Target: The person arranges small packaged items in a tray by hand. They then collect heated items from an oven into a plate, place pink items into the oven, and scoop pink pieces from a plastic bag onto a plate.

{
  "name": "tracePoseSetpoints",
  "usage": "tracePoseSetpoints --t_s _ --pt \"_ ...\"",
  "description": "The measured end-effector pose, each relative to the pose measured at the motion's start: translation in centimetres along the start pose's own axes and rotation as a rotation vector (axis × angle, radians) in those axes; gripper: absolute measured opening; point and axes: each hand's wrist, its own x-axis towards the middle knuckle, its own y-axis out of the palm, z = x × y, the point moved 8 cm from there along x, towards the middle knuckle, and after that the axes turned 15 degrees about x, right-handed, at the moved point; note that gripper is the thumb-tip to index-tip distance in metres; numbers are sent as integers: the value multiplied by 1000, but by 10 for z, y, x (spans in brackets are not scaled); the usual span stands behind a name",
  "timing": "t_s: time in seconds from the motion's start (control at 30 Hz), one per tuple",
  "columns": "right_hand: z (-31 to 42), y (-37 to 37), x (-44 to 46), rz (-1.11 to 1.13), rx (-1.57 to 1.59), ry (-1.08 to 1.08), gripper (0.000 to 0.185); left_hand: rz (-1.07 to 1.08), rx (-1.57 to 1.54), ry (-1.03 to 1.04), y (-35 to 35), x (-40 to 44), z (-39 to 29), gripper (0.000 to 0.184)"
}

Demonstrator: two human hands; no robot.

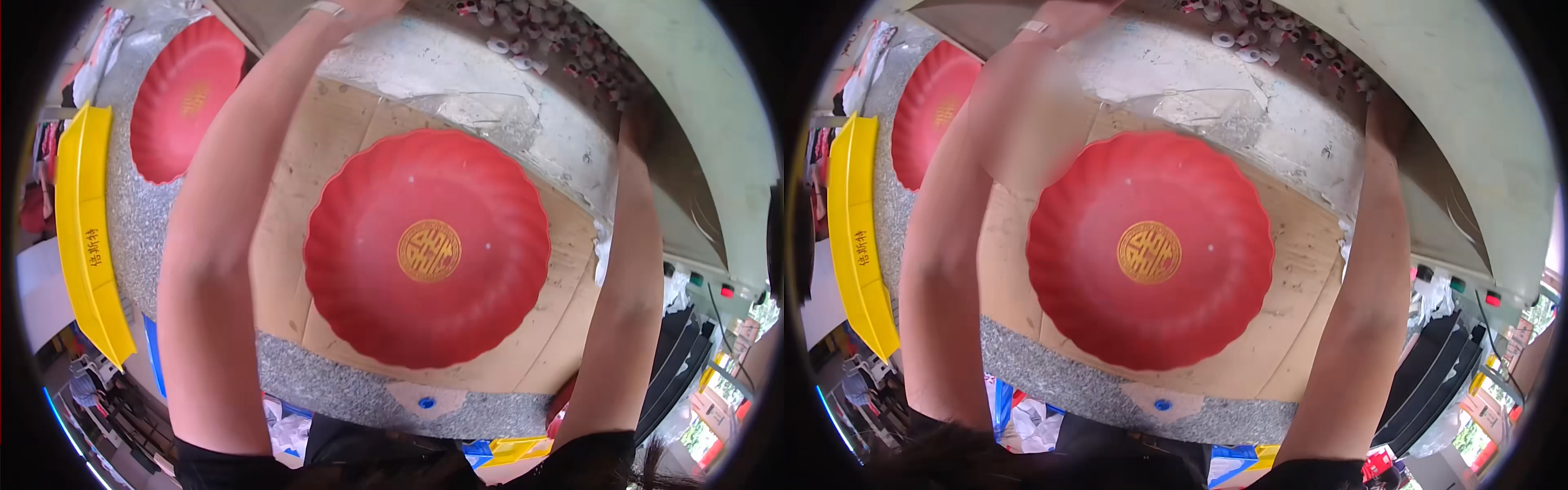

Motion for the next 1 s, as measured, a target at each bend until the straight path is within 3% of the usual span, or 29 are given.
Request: tracePoseSetpoints --t_s 0.03,0.1,0.13,0.17,0.23,0.27,0.3,0.47,0.53,0.9,0.93,1.0 --pt "10 6 4 -1 29 2 55 48 199 155 40 27 -5 69" --pt "37 10 12 -3 82 9 62 38 -5 -49 42 32 -44 60" --pt "61 6 14 1 103 12 65 44 -9 -53 58 38 -57 60" --pt "103 -3 -8 159 522 573 59 103 -579 -36 87 40 -72 59" --pt "109 1 -9 147 558 583 58 205 -1711 7 124 46 -106 57" --pt "136 3 -21 130 604 588 57 77 -1974 25 119 51 -114 56" --pt "148 9 -22 111 650 595 56 81 -1969 28 117 54 -126 56" --pt "173 37 -18 30 877 653 53 -235 -306 -23 79 40 -162 48" --pt "187 30 -16 -2 992 622 51 -239 -310 -51 69 53 -159 46" --pt "201 0 -50 -209 1520 698 43 189 -567 -271 63 23 -179 36" --pt "204 -1 -48 -233 1556 705 42 195 -567 -268 55 15 -182 36" --pt "204 -13 -58 -274 1627 728 41 -143 -424 -185 -16 -14 -180 30"
